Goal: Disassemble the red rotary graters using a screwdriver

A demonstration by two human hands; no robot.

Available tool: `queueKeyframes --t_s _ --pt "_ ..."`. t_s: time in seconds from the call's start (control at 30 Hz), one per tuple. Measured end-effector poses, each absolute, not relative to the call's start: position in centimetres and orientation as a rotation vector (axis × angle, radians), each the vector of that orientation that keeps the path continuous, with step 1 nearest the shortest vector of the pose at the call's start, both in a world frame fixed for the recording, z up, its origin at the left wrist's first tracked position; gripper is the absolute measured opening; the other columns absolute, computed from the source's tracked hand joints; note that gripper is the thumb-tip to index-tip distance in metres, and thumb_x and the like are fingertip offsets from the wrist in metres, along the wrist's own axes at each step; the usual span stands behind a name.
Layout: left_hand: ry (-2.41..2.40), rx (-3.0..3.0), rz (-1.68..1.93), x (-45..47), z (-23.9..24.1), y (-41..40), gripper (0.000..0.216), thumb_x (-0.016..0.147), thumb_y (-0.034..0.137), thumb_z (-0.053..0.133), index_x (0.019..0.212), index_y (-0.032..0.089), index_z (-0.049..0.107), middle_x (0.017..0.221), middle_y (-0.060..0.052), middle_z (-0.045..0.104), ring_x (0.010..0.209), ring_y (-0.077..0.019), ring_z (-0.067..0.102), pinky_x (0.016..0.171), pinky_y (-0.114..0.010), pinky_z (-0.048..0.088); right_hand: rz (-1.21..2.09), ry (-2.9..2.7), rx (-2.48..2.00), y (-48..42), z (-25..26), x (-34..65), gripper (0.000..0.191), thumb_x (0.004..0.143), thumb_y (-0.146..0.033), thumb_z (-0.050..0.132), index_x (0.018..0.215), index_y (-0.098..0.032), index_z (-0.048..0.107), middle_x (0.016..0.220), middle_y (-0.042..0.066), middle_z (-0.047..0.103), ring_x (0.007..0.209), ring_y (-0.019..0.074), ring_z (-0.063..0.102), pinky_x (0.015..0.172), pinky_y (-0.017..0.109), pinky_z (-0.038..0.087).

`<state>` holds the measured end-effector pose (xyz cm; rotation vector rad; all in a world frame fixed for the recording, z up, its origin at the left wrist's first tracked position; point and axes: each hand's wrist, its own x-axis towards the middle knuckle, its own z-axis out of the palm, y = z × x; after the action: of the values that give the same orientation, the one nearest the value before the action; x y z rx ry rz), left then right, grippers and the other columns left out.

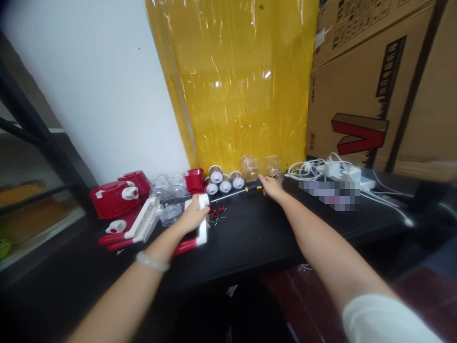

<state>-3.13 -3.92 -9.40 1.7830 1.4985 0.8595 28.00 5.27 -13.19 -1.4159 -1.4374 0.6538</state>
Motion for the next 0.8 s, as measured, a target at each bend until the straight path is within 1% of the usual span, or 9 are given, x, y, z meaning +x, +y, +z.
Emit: queueKeyframes --t_s 0.13,0.23,0.37,0.53,0.67,0.73,0.8 --pt "1.527 1.820 0.861 -3.2 -9.3 -3.9 0.048 0.080 0.020 0.055 0.121 0.020 0.029 0.083 -0.005 0.063 0.047 -0.0180 0.062 0.050 -0.033 0.055 0.625 -1.418 -1.483 5.0 -13.1 28.4 0.058 0.084 -0.072 0.040 0.056 -0.021 0.047 0.036 -0.001 0.043 0.035 0.0124 0.042 0.045 0.026 0.033" --pt "1.502 1.809 0.855 -3.2 -9.5 -3.8 0.049 0.081 0.021 0.055 0.122 0.019 0.027 0.084 -0.006 0.063 0.046 -0.0181 0.062 0.048 -0.033 0.054 0.626 -1.400 -1.451 5.1 -13.2 28.4 0.060 0.083 -0.074 0.039 0.054 -0.021 0.045 0.036 -0.001 0.041 0.035 0.0121 0.041 0.044 0.026 0.033" --pt "1.490 1.792 0.849 -3.2 -9.6 -3.7 0.052 0.081 0.023 0.057 0.123 0.019 0.027 0.083 -0.006 0.064 0.046 -0.0182 0.062 0.049 -0.033 0.054 0.727 -1.350 -1.369 5.7 -13.6 28.3 0.046 0.083 -0.063 0.051 0.064 -0.021 0.050 0.039 -0.003 0.042 0.036 0.0114 0.040 0.042 0.025 0.031" --pt "1.488 1.772 0.865 -3.1 -9.6 -3.9 0.051 0.080 0.022 0.058 0.122 0.019 0.028 0.086 -0.007 0.063 0.046 -0.0176 0.061 0.048 -0.034 0.055 0.847 -1.250 -1.165 5.7 -13.4 27.6 0.027 0.079 -0.048 0.060 0.075 -0.023 0.052 0.049 -0.005 0.045 0.043 0.0108 0.042 0.046 0.024 0.038" --pt "1.481 1.801 0.865 -3.2 -9.7 -3.7 0.047 0.081 0.021 0.056 0.120 0.019 0.030 0.084 -0.006 0.062 0.045 -0.0177 0.060 0.046 -0.034 0.054 0.980 -1.150 -1.101 5.2 -12.8 27.3 0.012 0.078 -0.034 0.056 0.081 -0.023 0.054 0.054 -0.004 0.049 0.046 0.0109 0.044 0.047 0.023 0.038" --pt "1.483 1.812 0.858 -3.3 -9.9 -3.6 0.047 0.081 0.022 0.056 0.120 0.019 0.030 0.083 -0.006 0.063 0.046 -0.0178 0.061 0.047 -0.034 0.054 1.044 -1.129 -1.050 5.0 -12.7 27.4 0.009 0.076 -0.031 0.055 0.081 -0.023 0.055 0.057 -0.002 0.050 0.048 0.0113 0.046 0.047 0.023 0.039" --pt "1.483 1.811 0.853 -3.3 -10.0 -3.4 0.047 0.081 0.022 0.057 0.120 0.019 0.030 0.083 -0.005 0.063 0.046 -0.0173 0.061 0.048 -0.033 0.055 1.072 -1.132 -1.003 5.1 -12.7 27.5 0.010 0.075 -0.031 0.056 0.081 -0.023 0.056 0.061 -0.001 0.053 0.050 0.0121 0.048 0.049 0.024 0.041"
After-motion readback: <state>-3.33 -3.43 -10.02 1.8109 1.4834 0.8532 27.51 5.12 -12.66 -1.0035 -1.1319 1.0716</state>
